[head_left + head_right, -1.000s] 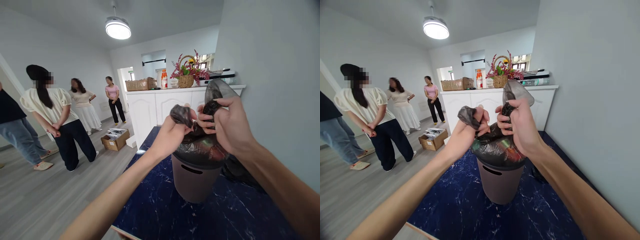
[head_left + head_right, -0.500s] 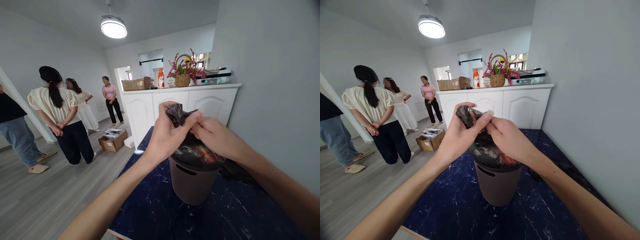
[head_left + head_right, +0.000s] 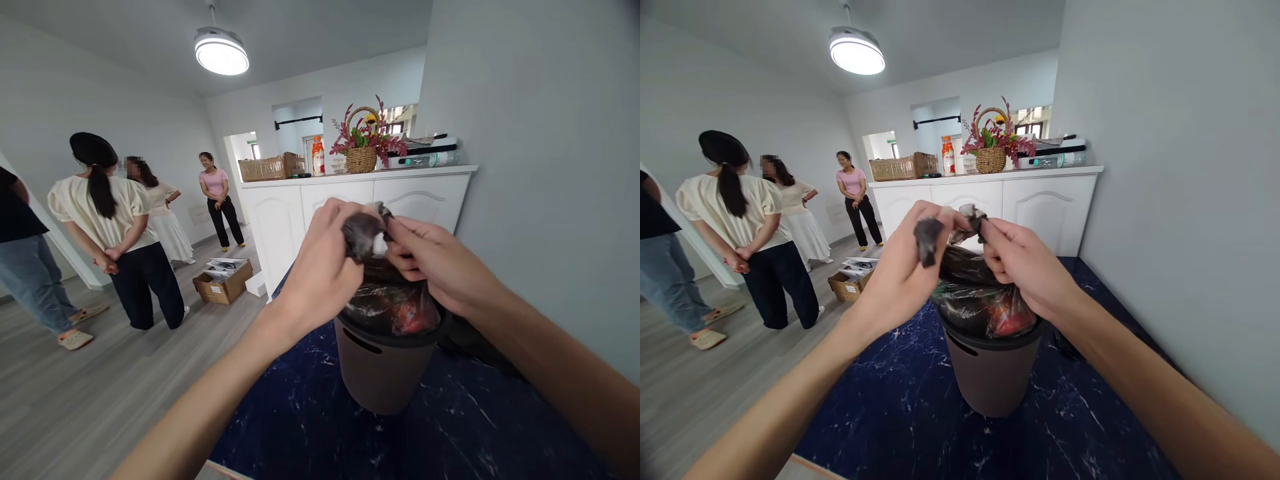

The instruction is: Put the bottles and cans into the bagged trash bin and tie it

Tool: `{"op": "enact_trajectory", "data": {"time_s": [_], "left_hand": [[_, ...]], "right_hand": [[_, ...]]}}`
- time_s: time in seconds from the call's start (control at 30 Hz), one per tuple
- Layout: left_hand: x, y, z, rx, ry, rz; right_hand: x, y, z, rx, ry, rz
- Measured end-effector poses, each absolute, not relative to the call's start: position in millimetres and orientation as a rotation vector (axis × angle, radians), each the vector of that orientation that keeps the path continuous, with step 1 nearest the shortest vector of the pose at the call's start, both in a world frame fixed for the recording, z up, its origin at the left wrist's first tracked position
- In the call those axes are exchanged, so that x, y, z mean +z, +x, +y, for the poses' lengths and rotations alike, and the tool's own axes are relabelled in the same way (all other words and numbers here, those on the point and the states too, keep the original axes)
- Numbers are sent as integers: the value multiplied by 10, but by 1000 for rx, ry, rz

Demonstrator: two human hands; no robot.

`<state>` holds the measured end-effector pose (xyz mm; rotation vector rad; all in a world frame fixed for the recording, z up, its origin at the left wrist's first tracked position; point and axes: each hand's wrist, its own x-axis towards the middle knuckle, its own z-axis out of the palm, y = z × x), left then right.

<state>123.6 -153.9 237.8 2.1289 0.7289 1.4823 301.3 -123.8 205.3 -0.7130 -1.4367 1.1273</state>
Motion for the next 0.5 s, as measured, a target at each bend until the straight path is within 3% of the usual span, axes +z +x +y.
{"op": "enact_trajectory", "data": {"time_s": [0.3, 0.5], "left_hand": [[2652, 1307, -1602, 1238, 2212, 491], [2568, 1409, -1690, 1188, 2219, 454]], "right_hand": [[1995, 3031, -1521, 843, -746, -1904], [1904, 2966, -1533, 703, -698, -1707]]}}
